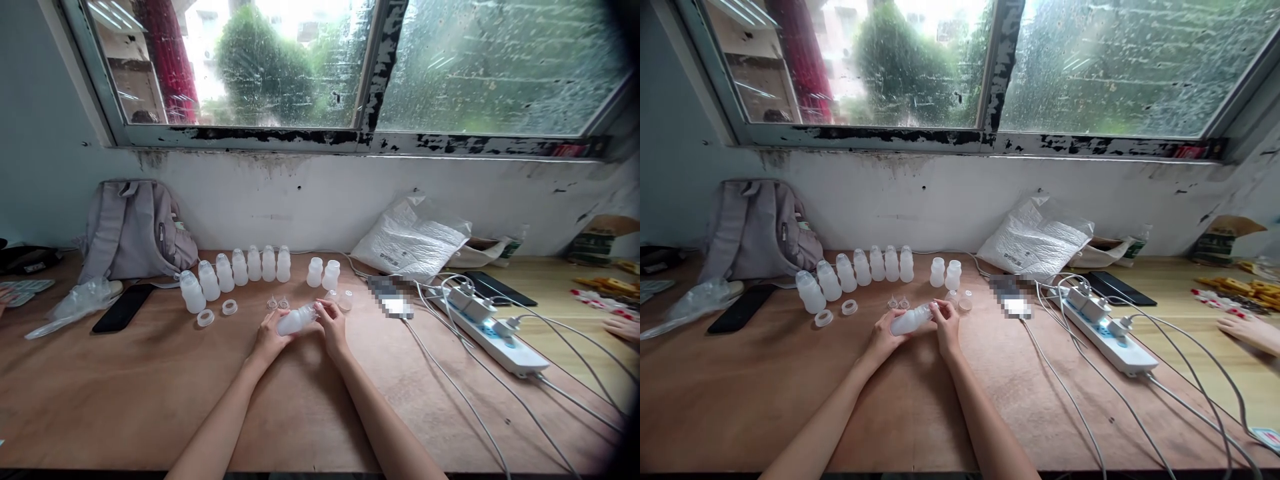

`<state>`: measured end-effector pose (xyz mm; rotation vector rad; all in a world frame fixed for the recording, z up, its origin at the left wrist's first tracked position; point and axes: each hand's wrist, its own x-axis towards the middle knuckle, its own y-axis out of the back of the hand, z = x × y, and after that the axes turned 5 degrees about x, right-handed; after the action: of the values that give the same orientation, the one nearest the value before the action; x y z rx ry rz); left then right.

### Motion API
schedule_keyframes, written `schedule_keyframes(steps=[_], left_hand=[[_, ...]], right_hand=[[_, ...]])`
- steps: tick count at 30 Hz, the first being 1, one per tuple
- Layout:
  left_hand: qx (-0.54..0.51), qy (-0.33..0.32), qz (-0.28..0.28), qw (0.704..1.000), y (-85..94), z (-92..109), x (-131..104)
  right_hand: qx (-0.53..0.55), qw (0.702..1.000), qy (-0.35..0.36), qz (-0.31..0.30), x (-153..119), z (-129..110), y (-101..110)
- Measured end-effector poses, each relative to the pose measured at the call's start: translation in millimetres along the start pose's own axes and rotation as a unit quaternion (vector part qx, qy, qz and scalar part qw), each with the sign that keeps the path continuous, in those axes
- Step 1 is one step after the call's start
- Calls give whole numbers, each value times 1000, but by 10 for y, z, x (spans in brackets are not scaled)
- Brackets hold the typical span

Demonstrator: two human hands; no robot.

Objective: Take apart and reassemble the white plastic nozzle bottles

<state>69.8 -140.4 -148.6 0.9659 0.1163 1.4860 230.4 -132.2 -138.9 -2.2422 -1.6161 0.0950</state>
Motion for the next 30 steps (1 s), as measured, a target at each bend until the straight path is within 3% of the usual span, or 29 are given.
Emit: schedule_keyframes(steps=[9,30], left_hand=[[4,9,0,1000,-19,-24,5],[97,-42,5,994,-4,20,-21]], right_hand=[[51,998,-25,4,-26,-2,-21],[20,999,-36,-36,-89,64,-19]])
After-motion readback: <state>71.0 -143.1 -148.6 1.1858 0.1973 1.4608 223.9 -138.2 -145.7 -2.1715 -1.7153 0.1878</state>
